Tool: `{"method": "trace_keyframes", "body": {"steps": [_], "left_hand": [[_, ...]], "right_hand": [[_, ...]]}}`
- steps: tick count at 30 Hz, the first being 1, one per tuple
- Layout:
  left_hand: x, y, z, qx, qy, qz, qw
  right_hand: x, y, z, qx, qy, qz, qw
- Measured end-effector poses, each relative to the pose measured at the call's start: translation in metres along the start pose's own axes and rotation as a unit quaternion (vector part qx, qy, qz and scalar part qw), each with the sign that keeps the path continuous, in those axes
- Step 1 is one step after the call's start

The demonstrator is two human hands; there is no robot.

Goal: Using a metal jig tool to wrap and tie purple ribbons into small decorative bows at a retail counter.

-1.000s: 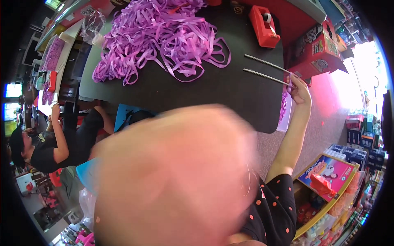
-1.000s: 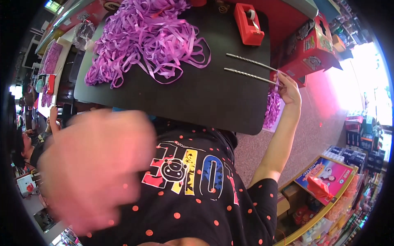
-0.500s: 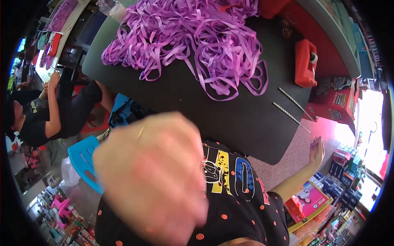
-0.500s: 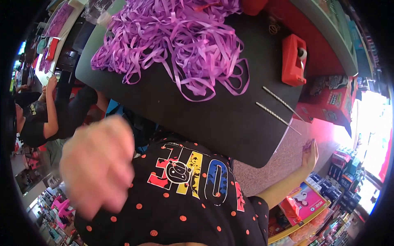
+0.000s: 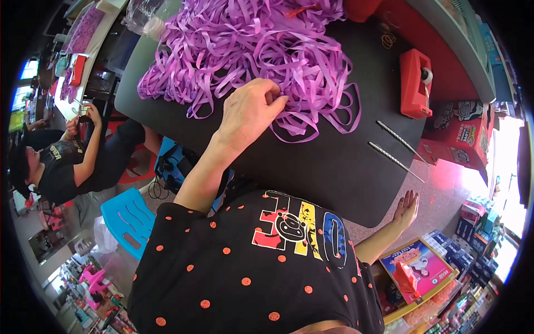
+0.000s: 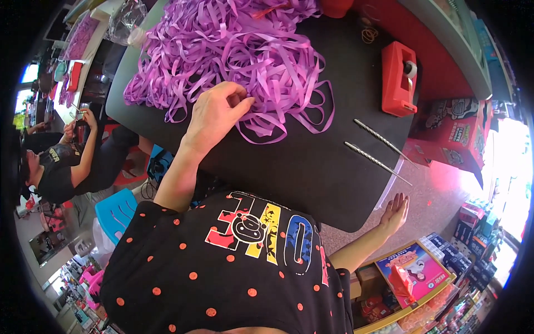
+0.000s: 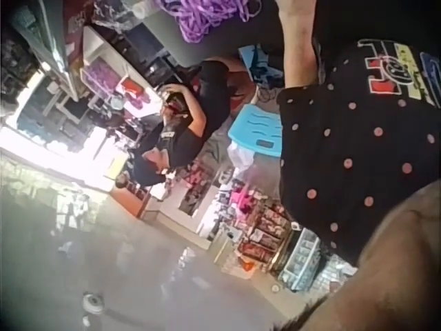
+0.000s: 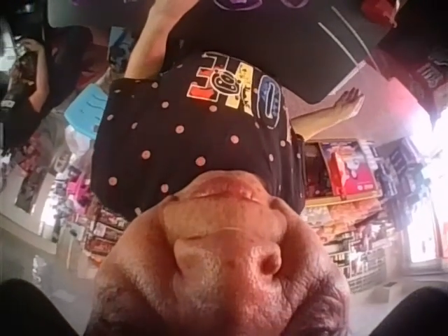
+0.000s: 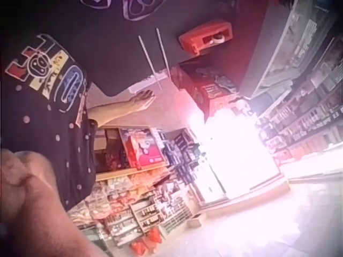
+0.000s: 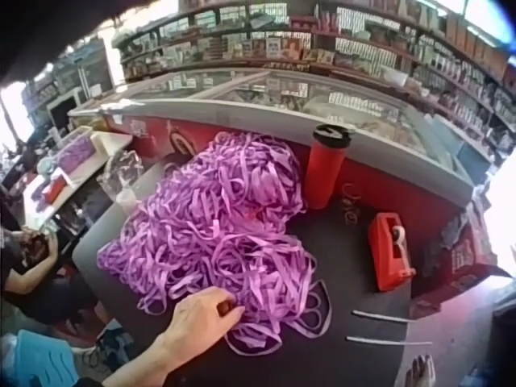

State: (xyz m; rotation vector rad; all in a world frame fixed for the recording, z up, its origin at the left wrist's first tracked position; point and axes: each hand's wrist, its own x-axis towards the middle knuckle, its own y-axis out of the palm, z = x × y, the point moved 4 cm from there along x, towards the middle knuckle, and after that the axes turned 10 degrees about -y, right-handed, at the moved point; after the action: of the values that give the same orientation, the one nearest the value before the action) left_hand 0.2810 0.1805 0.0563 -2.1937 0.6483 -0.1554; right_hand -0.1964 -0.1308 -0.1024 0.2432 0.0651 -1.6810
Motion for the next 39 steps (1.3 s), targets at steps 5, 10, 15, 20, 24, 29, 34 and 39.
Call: {"method": "trace_keyframes", "body": {"steps": [5,10,15,20,24,29,34,39], "left_hand": [[-0.002,-0.021,0.009,-0.214,-0.003,0.062,0.975],[-0.017,-0.108,-0.029,-0.525,0.106,0.078,0.841],[-0.026,-0.233,-0.075,-0.59,0.359,0.203,0.694],[-0.027,-0.199,-0.147,-0.394,0.238,0.178,0.87],[-0.033,-0.106,-0.215,-0.206,0.177,0.45,0.851],[-0.044,-0.043,-0.25,-0.102,0.165,0.549,0.813],[-0.041,0.011,-0.283,-0.077,0.198,0.584,0.784],[-0.05,0.085,-0.312,-0.044,0.259,0.661,0.703]], "right_hand": [[-0.048,0.0,0.04,0.022,-0.113,-0.085,0.99],[-0.054,0.008,0.077,0.055,-0.197,-0.058,0.977],[-0.069,0.06,0.13,0.118,-0.239,-0.032,0.963],[-0.102,0.137,0.174,0.161,-0.324,0.234,0.902],[-0.164,0.208,0.219,0.118,-0.311,0.395,0.856],[-0.195,0.234,0.249,0.095,-0.194,0.535,0.817],[-0.159,0.187,0.252,-0.127,-0.275,0.436,0.847],[-0.132,0.119,0.255,-0.186,-0.326,0.329,0.866]]}}
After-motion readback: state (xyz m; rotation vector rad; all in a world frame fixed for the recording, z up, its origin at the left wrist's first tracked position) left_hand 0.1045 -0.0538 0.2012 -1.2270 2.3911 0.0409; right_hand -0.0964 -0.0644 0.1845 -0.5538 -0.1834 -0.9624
